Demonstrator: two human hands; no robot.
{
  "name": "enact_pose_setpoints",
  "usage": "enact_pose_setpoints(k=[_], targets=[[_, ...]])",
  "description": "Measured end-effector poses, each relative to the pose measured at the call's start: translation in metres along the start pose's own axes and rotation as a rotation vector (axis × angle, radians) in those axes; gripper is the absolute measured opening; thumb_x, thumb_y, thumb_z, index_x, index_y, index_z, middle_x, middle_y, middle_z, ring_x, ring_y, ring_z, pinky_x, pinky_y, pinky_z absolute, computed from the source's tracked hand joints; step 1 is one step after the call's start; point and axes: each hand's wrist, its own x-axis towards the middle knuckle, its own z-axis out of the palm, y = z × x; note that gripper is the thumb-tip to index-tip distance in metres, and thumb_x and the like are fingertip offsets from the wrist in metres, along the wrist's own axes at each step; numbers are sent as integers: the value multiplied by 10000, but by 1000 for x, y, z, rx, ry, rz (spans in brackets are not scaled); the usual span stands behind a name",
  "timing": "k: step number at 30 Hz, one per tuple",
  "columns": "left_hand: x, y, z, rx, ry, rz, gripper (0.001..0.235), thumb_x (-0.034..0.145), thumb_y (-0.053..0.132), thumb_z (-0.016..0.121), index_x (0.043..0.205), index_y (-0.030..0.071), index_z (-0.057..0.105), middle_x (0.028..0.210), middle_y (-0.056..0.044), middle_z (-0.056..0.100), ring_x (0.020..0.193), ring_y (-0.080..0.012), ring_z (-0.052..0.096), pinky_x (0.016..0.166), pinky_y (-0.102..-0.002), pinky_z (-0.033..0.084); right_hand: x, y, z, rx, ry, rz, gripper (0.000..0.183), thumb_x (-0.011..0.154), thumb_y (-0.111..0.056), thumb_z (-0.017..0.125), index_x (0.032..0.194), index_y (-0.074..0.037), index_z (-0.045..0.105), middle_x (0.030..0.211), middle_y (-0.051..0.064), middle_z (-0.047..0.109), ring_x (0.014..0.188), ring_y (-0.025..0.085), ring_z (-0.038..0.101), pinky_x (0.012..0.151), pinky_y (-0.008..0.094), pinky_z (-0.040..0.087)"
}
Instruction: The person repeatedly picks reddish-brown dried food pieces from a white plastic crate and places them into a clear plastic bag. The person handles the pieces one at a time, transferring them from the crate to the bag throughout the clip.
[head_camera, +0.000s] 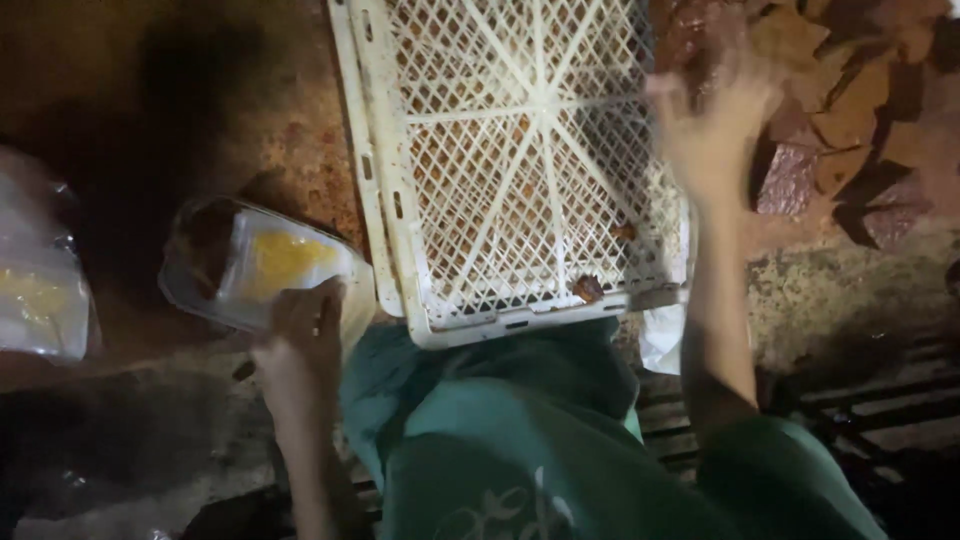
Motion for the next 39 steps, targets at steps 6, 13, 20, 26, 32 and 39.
enact_pose_setpoints(k=[6,13,20,26,32,39], targets=[[-9,-30,23,-212,347,-109,531,1058,305,634,652,73,382,579,-41,365,532,-126,288,535,-334,209,-14,-15,58,-406,-204,-45,744,1123,-867,362,1672,-378,475,1602,192,-116,1409,571,-91,1115,875,116],[12,18,5,-331,128,-516,96,923,141,413,980,82,462,833,-81,464,708,-223,405,623,-404,297,-17,30,62,-308,-62,-125,675,1091,-846,519,1273,-203,614,1505,389,190,1287,729,196,1046,849,394],[11,20,5,-366,156,-382,164,1045,-64,497,1145,41,423,1154,-168,636,747,-212,554,542,-328,416,-32,-32,16,121,188,-319,591,1061,136,733,1467,-110,382,1082,139,721,911,237,728,785,317,669],[12,5,9,-224,171,-228,178,857,-129,719,966,12,718,1135,-245,695,780,-361,741,630,-418,622,-123,-88,78,-2,22,-732,127,885,-149,740,882,-100,624,1220,170,698,1041,362,569,981,567,244],[3,5,4,-160,177,-101,410,923,-146,584,1257,33,741,1180,-242,695,641,-354,669,548,-454,550,-123,-126,30,1016,-236,-113,237,1047,-244,515,1220,-141,388,1065,102,426,1025,213,389,963,444,317],[11,70,5,-52,397,-125,620,810,-26,525,1345,248,675,1306,27,659,1045,-203,744,911,-302,564,-146,-228,-29,737,-251,-650,427,854,-318,766,1217,-102,700,1000,87,674,969,311,643,988,440,415]])
